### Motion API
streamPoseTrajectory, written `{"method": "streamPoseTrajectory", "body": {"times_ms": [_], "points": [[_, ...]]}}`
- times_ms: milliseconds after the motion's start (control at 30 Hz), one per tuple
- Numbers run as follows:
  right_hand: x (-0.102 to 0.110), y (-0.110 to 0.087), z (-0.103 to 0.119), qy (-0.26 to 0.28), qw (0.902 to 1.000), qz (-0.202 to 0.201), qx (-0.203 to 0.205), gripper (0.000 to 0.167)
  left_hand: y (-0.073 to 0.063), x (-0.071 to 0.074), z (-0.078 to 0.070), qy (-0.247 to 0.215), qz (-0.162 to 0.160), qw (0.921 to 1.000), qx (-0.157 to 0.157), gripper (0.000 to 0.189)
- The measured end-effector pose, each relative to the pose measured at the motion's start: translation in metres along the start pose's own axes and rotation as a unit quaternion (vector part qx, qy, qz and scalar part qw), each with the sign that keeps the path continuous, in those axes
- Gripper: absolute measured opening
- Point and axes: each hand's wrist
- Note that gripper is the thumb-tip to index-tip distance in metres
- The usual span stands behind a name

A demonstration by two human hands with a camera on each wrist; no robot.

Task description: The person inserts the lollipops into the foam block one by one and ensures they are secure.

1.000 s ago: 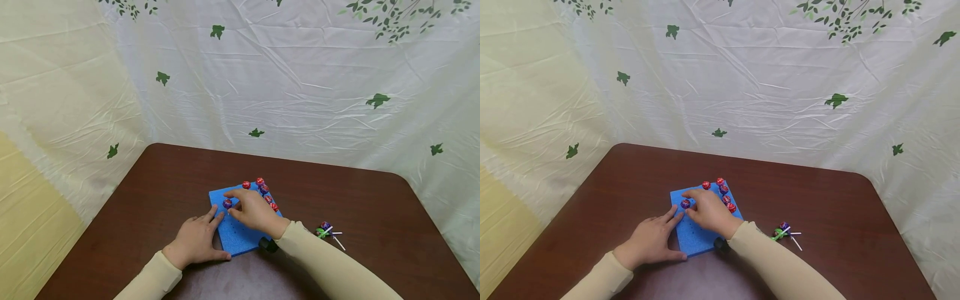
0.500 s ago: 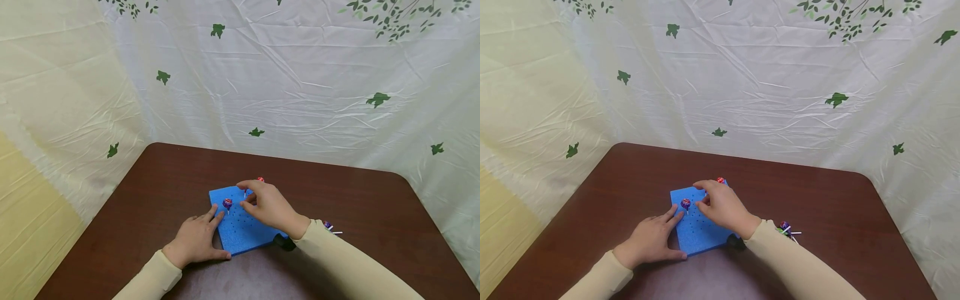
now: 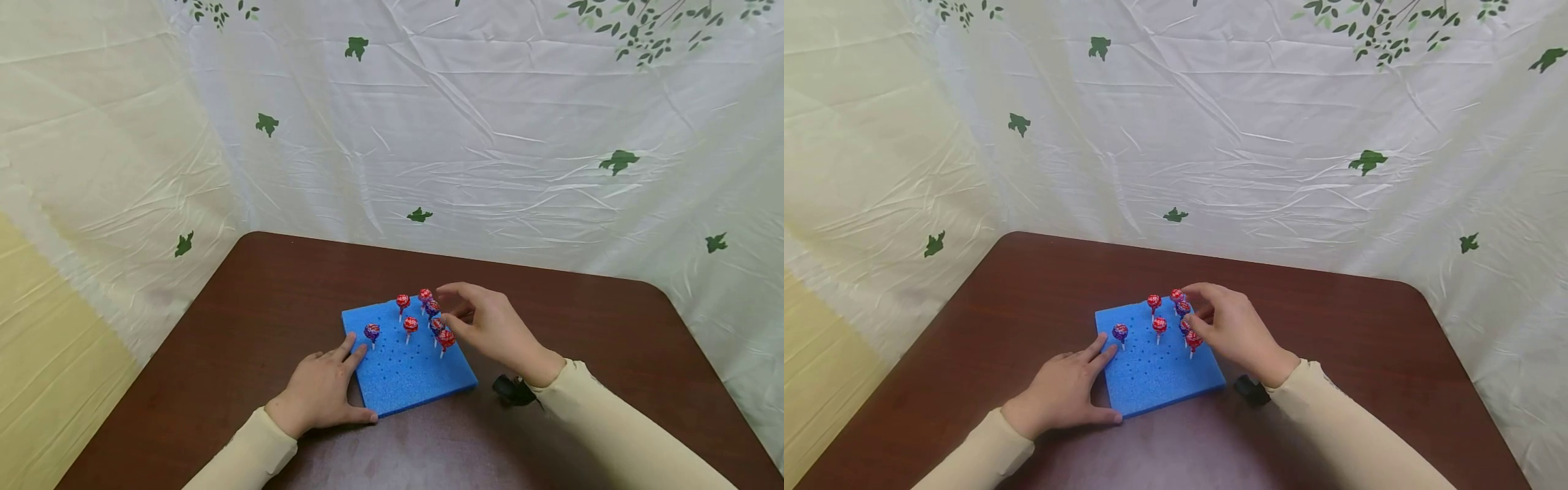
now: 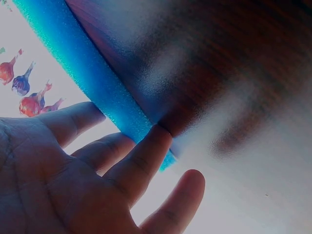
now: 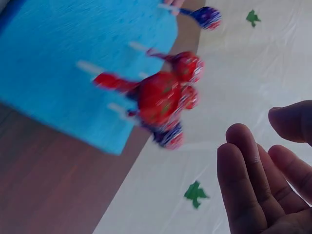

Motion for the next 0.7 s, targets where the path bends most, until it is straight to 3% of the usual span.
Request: {"method": "streamPoseTrajectory", "body": {"times_ms": [500, 700], "points": [[0.017, -0.029, -0.036, -0.037, 0.9992, 0.006, -0.015, 0.042, -0.001, 0.003, 0.001, -0.005, 0.008, 1.0000, 0.003, 0.113], [0.020, -0.039, -0.046, -0.032, 0.9990, 0.025, -0.021, 0.042, -0.001, 0.003, 0.001, -0.005, 0.006, 1.0000, 0.001, 0.113]]}}
Point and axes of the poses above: each hand's wrist, its own y-axis towards the middle knuckle, its own x-axis out of the back of the hand, z = x × y, and after that the axes turned 5 degrees about -z, right-handed
